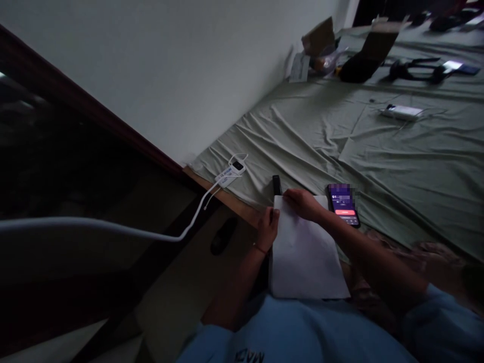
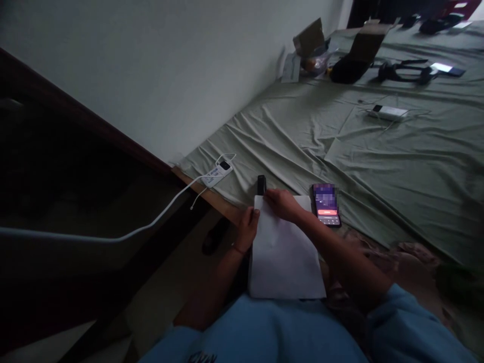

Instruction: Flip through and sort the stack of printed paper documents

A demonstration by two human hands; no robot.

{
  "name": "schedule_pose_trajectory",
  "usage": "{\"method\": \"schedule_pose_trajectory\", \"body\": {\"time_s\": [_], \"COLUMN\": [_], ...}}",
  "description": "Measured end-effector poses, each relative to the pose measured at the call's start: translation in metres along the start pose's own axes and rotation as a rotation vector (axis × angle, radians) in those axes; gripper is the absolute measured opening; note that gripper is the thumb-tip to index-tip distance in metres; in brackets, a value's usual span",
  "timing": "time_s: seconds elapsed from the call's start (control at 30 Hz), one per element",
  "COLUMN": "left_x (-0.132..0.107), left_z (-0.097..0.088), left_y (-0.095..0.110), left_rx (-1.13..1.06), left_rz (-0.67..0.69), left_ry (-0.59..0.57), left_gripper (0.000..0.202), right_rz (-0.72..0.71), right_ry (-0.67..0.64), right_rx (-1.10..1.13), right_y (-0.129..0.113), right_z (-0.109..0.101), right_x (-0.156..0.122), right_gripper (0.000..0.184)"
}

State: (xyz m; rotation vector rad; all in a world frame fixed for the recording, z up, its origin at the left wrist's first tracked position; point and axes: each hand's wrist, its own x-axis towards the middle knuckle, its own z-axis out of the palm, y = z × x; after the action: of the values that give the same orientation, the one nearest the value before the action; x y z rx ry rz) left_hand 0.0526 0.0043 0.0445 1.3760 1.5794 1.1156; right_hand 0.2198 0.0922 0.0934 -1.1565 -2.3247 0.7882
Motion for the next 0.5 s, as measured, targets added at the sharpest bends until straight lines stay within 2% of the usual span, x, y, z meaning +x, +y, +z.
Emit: {"method": "schedule_pose_trajectory", "body": {"time_s": [0.1, 0.3, 0.4, 0.5], "left_x": [0.005, 0.022, 0.024, 0.013], "left_z": [0.003, 0.006, 0.003, -0.001], "left_y": [0.0, 0.007, 0.006, -0.002], "left_rx": [0.016, -0.028, -0.022, -0.052], "left_rz": [0.016, 0.069, 0.015, -0.09], "left_ry": [0.041, 0.021, -0.008, -0.069], "left_gripper": [0.042, 0.034, 0.031, 0.029], "right_rz": [-0.004, 0.037, 0.131, 0.221], "right_ry": [0.0, -0.005, -0.06, -0.098], "right_rx": [0.0, -0.057, -0.155, -0.232], "right_y": [-0.002, -0.007, -0.008, -0.005], "right_z": [0.003, 0.001, 0.001, 0.006], "right_x": [0.001, 0.004, 0.009, 0.015], "right_gripper": [0.024, 0.027, 0.03, 0.036]}}
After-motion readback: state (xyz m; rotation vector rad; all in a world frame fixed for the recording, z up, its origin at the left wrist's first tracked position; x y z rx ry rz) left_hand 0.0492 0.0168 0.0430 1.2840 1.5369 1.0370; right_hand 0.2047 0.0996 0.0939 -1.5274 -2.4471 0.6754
